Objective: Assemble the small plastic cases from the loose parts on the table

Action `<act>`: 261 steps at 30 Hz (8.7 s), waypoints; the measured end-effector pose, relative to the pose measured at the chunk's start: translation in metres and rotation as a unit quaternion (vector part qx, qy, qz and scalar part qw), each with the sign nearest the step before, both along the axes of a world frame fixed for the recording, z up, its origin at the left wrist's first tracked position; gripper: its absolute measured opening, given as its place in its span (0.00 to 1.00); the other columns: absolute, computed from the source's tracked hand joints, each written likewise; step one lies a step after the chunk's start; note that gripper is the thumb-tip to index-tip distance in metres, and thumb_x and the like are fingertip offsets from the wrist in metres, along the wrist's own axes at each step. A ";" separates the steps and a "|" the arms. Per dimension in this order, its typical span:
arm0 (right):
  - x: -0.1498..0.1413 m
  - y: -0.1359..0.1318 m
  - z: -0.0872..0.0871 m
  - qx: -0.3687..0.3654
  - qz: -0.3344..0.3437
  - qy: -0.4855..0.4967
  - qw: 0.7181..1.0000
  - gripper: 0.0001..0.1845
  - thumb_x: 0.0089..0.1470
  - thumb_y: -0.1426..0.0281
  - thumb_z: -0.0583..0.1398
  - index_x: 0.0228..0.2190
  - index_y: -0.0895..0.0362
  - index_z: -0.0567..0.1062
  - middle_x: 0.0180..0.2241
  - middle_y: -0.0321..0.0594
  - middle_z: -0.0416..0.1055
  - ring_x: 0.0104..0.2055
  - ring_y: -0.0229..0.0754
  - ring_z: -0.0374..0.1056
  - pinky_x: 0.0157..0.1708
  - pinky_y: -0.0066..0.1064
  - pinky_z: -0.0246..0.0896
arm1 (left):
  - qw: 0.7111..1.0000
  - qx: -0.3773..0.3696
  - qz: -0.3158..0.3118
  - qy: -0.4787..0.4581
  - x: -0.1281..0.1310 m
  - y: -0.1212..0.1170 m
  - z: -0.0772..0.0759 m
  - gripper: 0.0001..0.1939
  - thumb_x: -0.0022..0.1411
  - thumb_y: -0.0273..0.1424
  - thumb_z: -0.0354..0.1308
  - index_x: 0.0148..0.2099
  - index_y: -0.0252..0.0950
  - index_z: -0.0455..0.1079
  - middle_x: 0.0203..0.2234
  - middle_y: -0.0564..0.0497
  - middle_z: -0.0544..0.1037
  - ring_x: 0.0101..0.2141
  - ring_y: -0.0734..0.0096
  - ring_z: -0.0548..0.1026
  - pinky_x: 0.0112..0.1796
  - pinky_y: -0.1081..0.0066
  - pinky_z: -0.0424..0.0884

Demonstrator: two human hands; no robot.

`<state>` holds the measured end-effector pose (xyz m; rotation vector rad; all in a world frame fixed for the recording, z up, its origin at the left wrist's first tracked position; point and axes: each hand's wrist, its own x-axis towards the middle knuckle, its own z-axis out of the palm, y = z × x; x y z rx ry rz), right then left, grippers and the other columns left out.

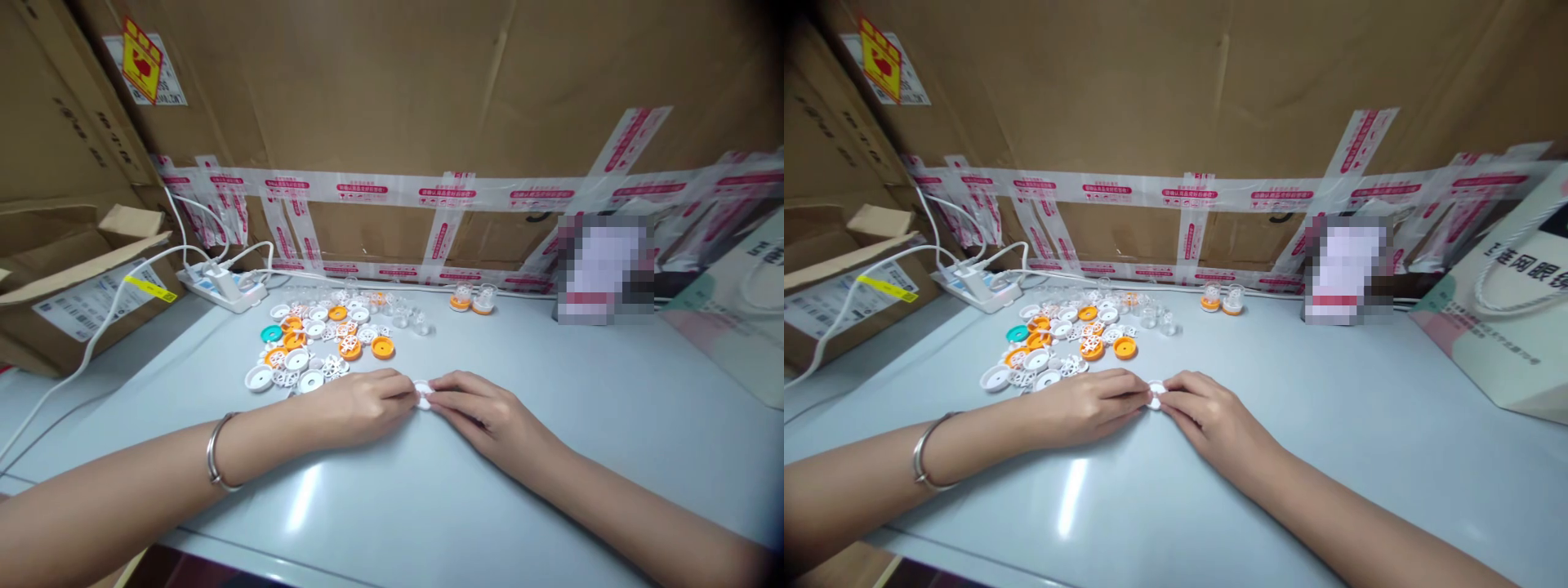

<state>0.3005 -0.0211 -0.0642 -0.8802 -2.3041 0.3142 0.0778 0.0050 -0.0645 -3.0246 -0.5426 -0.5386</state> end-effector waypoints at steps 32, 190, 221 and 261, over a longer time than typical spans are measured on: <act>0.001 0.002 0.007 -0.126 -0.066 -0.014 0.990 0.13 0.53 0.66 0.58 0.42 0.53 0.72 0.43 0.42 0.72 0.45 0.44 0.68 0.46 0.35 0.63 | 0.942 -0.260 0.157 0.140 -0.068 0.041 0.080 0.06 0.55 0.26 0.53 0.34 0.35 0.71 0.29 0.52 0.74 0.30 0.75 0.69 0.31 0.76 0.62; -0.009 0.008 0.014 -0.246 -0.090 -0.007 0.965 0.12 0.47 0.64 0.62 0.36 0.49 0.74 0.38 0.38 0.68 0.44 0.46 0.64 0.47 0.40 0.56 | 0.967 -0.165 0.168 0.096 -0.004 0.118 0.055 0.06 0.49 0.23 0.60 0.29 0.35 0.77 0.25 0.53 0.78 0.27 0.75 0.73 0.29 0.79 0.63; -0.009 0.007 0.014 -0.248 -0.089 0.003 0.965 0.18 0.46 0.64 0.63 0.41 0.52 0.73 0.38 0.40 0.68 0.44 0.46 0.64 0.47 0.40 0.57 | 0.939 -0.124 0.274 0.168 0.002 0.093 0.058 0.07 0.41 0.22 0.57 0.26 0.32 0.76 0.20 0.48 0.77 0.22 0.69 0.70 0.22 0.74 0.59; -0.016 0.014 0.018 -0.454 -0.134 0.219 0.854 0.09 0.38 0.67 0.66 0.25 0.57 0.74 0.26 0.36 0.75 0.30 0.39 0.70 0.34 0.30 0.64 | 0.959 -0.237 0.134 -0.078 0.007 -0.008 0.014 0.16 0.57 0.33 0.57 0.48 0.36 0.66 0.41 0.46 0.69 0.44 0.63 0.67 0.45 0.65 0.65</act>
